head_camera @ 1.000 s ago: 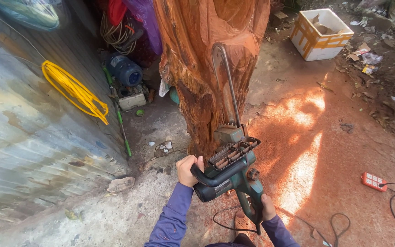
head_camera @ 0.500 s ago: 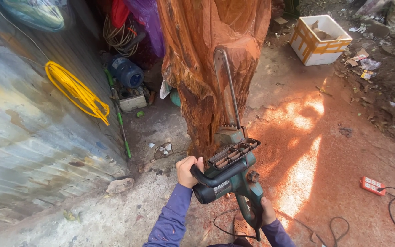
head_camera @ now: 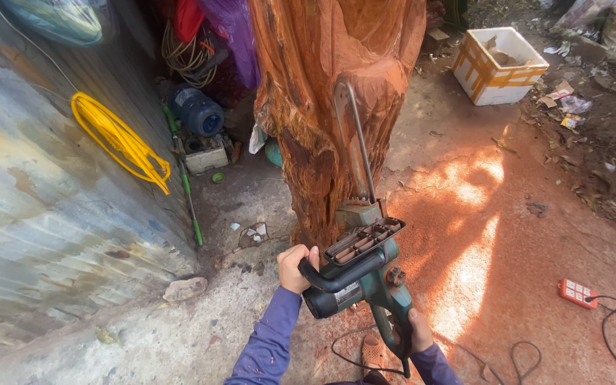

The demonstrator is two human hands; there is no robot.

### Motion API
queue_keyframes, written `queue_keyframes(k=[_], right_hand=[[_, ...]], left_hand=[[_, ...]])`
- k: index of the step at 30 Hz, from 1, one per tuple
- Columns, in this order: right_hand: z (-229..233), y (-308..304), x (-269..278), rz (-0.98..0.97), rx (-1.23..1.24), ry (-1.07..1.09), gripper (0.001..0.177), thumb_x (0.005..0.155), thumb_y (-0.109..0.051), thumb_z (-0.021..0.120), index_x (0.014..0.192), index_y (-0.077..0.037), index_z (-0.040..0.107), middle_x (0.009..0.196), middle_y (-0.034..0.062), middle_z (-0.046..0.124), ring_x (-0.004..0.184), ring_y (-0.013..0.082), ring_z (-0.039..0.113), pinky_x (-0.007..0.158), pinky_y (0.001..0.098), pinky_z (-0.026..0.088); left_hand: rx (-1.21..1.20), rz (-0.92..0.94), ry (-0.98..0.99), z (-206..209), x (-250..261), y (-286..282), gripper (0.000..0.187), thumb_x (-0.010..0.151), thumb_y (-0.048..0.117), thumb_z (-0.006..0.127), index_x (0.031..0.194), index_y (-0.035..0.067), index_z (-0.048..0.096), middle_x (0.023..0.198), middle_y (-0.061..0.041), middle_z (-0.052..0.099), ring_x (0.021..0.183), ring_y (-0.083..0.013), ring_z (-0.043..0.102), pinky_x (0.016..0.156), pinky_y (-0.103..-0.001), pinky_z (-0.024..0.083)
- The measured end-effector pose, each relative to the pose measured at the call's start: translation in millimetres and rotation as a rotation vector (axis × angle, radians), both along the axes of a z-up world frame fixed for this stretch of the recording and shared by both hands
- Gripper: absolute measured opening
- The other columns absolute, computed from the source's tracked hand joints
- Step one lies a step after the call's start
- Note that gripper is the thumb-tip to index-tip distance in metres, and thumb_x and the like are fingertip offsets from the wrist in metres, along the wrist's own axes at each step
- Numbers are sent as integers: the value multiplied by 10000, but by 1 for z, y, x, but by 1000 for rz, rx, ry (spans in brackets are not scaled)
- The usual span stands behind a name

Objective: Using an electric chainsaw to carve and shape details into a large wooden sculpture

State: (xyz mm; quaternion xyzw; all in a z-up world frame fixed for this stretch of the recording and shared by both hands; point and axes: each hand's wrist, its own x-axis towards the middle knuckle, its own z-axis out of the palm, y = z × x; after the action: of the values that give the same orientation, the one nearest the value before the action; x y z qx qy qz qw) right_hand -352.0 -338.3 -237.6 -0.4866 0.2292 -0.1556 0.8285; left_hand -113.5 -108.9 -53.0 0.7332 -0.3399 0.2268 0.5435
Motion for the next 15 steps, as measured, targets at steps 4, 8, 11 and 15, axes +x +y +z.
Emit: queue_keyframes(k=[4,8,11,15], right_hand=[[-6,-5,0,-42,18,-65,811,848,-606,631,1038,182,670,659,276,653,280,259,465,220,335,355],[-13,-13,1,28,3,-64,872,824,-683,642,853,188,673,668,264,682,293,310,553,216,379,409],[-3,-11,3,40,12,-111,857,836,-667,652,878,190,659,655,265,665,289,297,547,213,371,417],[20,-16,7,129,30,-162,900,801,-692,679,1303,38,519,727,243,601,383,205,515,243,306,460]], left_hand=[[-10,18,-28,2,-3,-3,457,966,183,639,613,123,354,546,-30,330,465,-180,315,466,-366,242],[8,25,-54,5,-6,-3,451,969,199,638,620,121,365,552,-37,359,471,-200,339,468,-373,271],[11,30,-71,9,-7,-5,452,972,201,634,620,119,364,552,-38,357,468,-206,341,466,-373,269],[26,56,-88,11,-11,-8,444,972,214,632,629,122,365,552,-42,360,461,-219,347,464,-382,270]])
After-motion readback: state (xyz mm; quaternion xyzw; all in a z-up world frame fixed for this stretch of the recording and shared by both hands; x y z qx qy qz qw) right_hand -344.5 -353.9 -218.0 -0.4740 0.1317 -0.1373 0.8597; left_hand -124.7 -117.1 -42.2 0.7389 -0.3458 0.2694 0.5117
